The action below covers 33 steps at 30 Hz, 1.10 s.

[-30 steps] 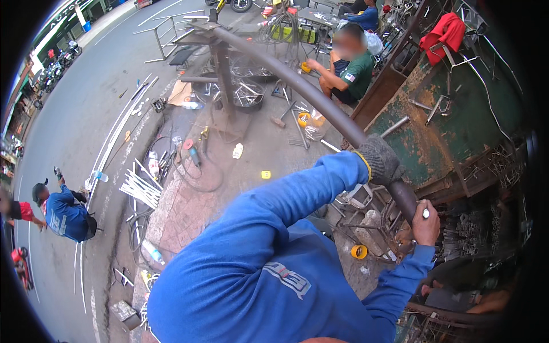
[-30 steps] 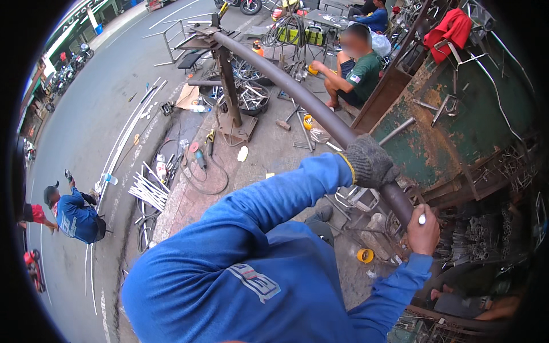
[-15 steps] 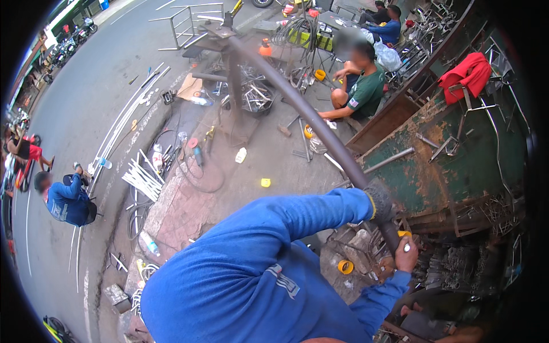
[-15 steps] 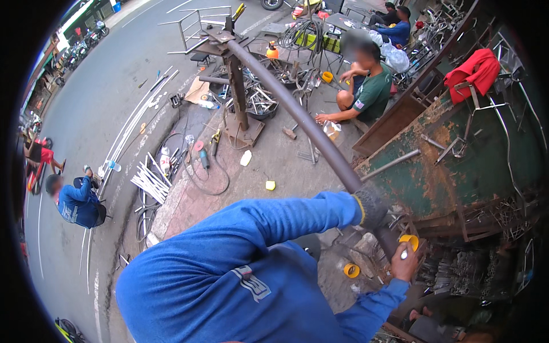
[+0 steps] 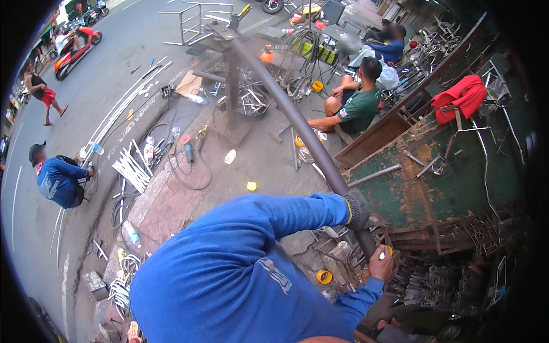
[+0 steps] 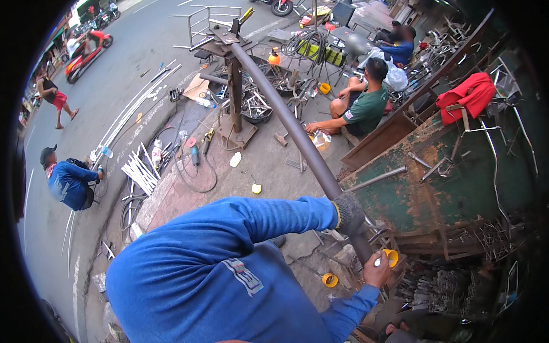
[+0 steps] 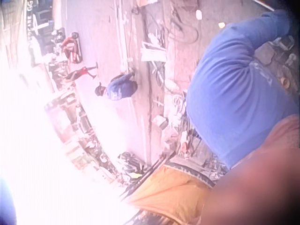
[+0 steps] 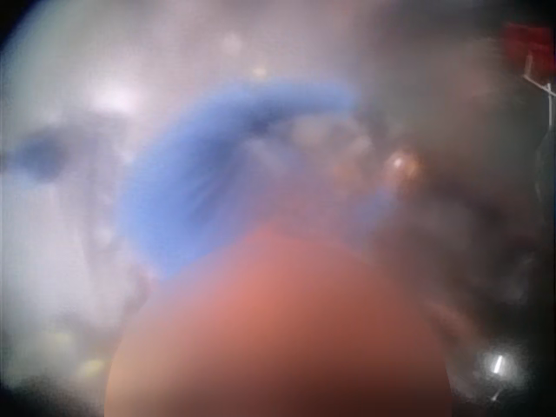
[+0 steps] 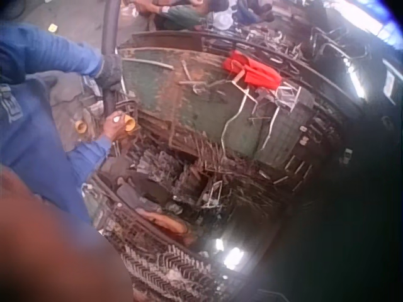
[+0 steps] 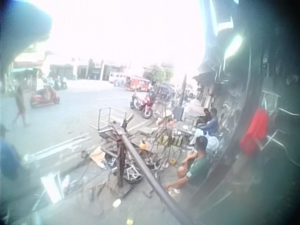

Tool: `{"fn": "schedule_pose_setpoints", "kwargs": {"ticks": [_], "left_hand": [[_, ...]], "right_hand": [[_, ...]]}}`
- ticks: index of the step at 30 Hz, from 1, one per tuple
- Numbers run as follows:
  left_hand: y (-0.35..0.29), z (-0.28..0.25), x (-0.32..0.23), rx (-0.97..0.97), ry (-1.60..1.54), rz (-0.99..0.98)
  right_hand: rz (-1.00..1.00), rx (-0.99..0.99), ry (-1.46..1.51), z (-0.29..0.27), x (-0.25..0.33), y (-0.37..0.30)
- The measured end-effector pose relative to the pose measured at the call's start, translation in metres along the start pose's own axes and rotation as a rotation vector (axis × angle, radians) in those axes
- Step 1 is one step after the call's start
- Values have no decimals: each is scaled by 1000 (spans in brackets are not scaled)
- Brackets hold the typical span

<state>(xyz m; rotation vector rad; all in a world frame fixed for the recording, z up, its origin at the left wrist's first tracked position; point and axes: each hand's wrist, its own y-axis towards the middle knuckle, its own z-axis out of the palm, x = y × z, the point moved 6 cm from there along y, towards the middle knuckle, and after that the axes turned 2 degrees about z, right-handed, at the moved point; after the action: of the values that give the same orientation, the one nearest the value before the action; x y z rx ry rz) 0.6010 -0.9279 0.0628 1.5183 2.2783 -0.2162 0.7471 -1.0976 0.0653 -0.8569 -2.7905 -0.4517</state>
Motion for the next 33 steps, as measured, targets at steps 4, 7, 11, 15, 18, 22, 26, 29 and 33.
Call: {"fn": "schedule_pose_setpoints", "kwargs": {"ticks": [4,7,11,15,18,22,26,29,33], "left_hand": [[-4,0,-1,-9,57,27],[-16,-5,-9,-2,130,63],[-63,-24,-31,-14,265,122],[-159,-52,-45,-123,301,201],[-242,-53,-57,-144,241,296],[-301,-47,-56,-162,120,339],[-284,-44,-57,-169,131,351],[-260,-46,-54,-150,42,270],[-247,-55,-48,-140,-41,244]], "right_hand": [[40,-73,-69,3,-6,-4],[108,-84,-150,-2,-4,-10],[259,-36,-225,-24,12,-36],[253,-52,-206,-54,63,-117],[277,-80,-188,-68,108,-220],[272,-105,-158,-77,152,-304],[250,-154,-207,-76,153,-291],[174,-232,-210,-69,140,-269],[230,-12,-171,-55,118,-249]]}}
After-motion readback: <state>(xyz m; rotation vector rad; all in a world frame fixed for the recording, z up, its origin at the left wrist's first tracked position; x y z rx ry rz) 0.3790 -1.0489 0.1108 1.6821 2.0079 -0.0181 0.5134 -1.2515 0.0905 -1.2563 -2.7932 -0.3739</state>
